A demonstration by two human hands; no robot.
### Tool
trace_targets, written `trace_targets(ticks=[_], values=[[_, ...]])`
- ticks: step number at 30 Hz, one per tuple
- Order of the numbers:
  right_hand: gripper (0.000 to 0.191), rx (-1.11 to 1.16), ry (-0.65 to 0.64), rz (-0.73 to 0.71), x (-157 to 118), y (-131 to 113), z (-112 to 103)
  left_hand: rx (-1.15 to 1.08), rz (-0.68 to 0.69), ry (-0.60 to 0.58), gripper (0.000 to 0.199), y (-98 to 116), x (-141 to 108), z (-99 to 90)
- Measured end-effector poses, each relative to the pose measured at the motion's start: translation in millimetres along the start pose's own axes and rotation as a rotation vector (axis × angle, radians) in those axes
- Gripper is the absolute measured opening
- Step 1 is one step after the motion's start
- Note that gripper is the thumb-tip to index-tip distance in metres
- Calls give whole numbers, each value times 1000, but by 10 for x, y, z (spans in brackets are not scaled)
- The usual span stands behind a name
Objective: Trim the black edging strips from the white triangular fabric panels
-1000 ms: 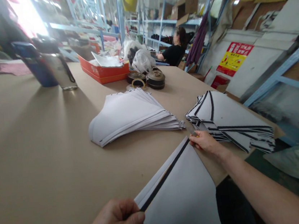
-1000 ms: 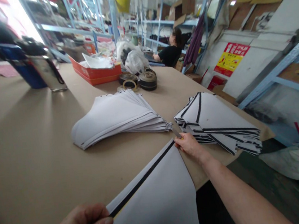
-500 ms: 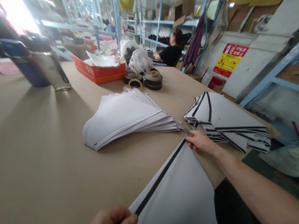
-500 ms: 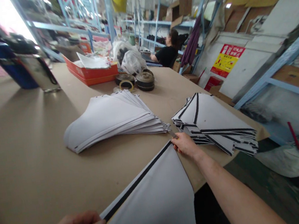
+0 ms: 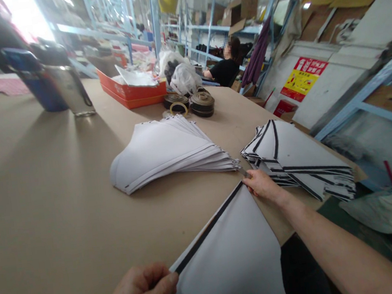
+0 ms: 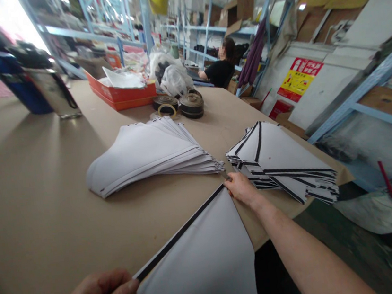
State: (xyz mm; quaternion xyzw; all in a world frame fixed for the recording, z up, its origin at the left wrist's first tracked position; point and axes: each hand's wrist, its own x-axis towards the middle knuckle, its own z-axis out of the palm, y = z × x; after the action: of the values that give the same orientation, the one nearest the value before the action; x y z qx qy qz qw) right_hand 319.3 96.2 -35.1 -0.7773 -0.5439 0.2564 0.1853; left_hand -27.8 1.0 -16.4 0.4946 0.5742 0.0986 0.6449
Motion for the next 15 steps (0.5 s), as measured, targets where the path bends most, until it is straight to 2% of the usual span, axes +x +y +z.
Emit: trace_targets(ticks=[2,5,7,10,15], values=[[5,-57,36,-36,0,-2,0,33,-10,-8,41,27,-16,-2],[15,-137,89,-88,-5,-3,1,26,-4,23,40,35,-28,0],[12,-183,107,-119,-14,-2,2,19,0,27,39,28,-40,-3],[7,-221,96,-153,-32,14,0,40,-20,16,39,47,-111,-26],[15,-219,21,-182,-38,63,-6,89,-71,22,42,20,-297,-137]])
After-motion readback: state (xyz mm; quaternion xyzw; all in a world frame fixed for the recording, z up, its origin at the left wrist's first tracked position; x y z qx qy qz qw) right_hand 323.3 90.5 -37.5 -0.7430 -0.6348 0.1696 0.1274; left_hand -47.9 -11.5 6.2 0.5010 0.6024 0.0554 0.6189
